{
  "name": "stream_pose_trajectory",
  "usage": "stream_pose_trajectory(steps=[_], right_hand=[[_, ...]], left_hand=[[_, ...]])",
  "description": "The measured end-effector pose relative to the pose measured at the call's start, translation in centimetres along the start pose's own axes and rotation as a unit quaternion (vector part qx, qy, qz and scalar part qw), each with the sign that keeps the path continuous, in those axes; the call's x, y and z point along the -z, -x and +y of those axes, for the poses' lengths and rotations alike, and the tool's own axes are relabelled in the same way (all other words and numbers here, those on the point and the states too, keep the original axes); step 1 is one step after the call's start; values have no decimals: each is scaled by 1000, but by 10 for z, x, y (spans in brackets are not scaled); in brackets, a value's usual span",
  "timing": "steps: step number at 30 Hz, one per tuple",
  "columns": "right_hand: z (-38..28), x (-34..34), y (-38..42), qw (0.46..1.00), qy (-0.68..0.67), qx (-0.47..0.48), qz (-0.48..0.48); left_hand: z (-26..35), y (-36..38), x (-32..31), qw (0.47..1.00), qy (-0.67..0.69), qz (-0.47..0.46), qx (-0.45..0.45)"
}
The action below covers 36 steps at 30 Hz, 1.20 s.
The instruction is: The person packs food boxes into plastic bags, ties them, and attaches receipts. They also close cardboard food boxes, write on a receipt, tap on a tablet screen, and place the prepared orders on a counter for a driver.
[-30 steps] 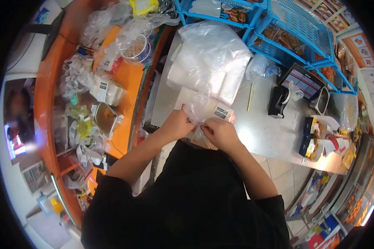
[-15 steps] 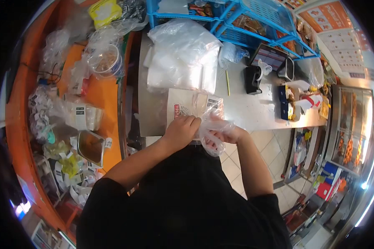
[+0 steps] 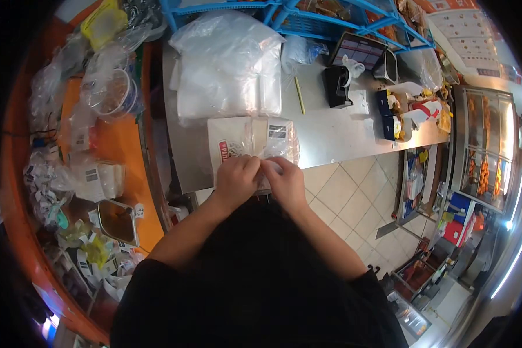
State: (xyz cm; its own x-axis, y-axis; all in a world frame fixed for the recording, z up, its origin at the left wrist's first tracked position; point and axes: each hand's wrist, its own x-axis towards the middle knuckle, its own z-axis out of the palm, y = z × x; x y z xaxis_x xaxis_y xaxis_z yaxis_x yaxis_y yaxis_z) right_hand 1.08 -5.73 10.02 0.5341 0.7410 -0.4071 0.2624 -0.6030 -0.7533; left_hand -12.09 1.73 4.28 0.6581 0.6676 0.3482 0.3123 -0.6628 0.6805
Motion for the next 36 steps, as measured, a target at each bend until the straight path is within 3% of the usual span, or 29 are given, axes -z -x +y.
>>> stream_pose_trajectory(steps=[8, 10, 14, 17, 19, 20, 22, 26, 30, 32, 35, 36], right_hand=[[11, -9, -15, 984, -139, -111, -14], [10, -9, -16, 955, -240, -169, -42], [35, -24, -19, 910, -362, -190, -66], [34, -25, -5, 931, -318, -171, -59], [35, -36, 6, 961, -275, -18, 34], [35, -38, 7, 957, -284, -29, 38], [28, -29, 1, 986, -150, 59, 34], [15, -11, -14, 996, -52, 40, -58], [26, -22, -15, 996, -86, 24, -29], [31, -29, -10, 992, -96, 75, 32], [34, -35, -7, 992, -76, 97, 35], [35, -37, -7, 992, -80, 95, 33]], left_hand=[[-7, 10, -11, 997, -49, 9, -61], [-4, 8, -3, 996, -52, -30, -67], [-6, 11, -1, 994, -53, -63, -65], [-4, 10, 3, 994, -50, -73, -56], [-2, 9, 4, 995, -53, -59, -57], [-2, 10, 4, 994, -53, -74, -59], [-4, 11, 2, 997, -55, -47, -40], [-4, 17, -2, 996, -76, -42, -28], [9, 7, 12, 987, -78, -132, 40], [19, -2, 23, 980, -93, -165, 65], [30, -17, 44, 949, -45, -229, 214], [29, -19, 47, 947, -49, -232, 215]])
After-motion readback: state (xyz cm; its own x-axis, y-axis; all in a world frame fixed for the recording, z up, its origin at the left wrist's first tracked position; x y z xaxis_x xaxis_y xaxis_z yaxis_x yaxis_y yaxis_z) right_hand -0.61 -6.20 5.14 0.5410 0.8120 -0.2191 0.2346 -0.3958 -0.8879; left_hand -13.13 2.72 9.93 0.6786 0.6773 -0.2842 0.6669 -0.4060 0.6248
